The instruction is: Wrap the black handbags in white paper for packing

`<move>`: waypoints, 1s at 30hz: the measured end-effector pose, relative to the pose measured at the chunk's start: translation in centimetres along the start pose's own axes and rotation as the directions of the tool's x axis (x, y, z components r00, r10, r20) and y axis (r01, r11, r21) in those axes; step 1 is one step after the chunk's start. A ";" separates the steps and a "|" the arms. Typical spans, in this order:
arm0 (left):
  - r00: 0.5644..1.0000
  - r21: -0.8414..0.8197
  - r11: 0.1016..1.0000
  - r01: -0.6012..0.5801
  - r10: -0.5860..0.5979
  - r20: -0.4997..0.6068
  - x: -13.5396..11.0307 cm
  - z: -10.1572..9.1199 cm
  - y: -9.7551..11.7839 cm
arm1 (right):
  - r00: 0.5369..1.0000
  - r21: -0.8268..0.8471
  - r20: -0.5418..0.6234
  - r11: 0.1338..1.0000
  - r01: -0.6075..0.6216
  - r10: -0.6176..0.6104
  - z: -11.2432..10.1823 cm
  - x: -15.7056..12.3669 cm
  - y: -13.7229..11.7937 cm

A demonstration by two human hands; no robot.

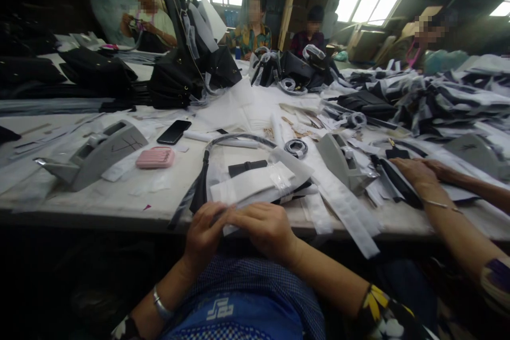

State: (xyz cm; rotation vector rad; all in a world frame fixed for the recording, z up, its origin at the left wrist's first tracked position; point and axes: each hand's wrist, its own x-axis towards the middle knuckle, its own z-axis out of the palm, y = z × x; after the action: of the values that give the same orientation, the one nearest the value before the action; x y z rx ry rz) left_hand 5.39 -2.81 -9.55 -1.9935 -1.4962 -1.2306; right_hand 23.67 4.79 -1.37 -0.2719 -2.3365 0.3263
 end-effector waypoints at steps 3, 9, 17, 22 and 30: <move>1.000 -0.051 0.999 0.013 -0.014 -0.022 0.1 -0.1 -0.1 | 0.996 -0.037 0.042 0.997 -0.072 0.073 0.3 1.5 1.1; 0.995 -0.099 0.991 0.093 -0.097 -0.035 0.3 -0.3 0.0 | 0.976 -0.131 0.087 0.974 -0.186 0.199 1.7 3.7 3.3; 0.991 -0.166 0.977 0.131 -0.130 0.019 0.0 -0.5 0.0 | 0.887 -0.225 0.254 0.916 -0.333 0.385 2.9 5.2 4.4; 0.996 -0.110 0.990 0.091 -0.087 0.035 -0.1 -0.6 -0.1 | 0.762 -0.340 0.324 0.820 -0.459 0.561 3.0 6.6 5.0; 0.982 0.002 0.997 0.075 -0.074 0.176 -0.2 -0.9 0.3 | 0.692 -0.427 0.382 0.781 -0.456 0.613 3.2 8.5 5.9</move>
State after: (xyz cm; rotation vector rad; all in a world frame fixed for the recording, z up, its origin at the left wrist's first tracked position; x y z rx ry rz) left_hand 5.34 -3.66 -9.15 -2.1149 -1.6659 -1.1114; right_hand 16.09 12.38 0.17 -1.1841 -2.7817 0.3517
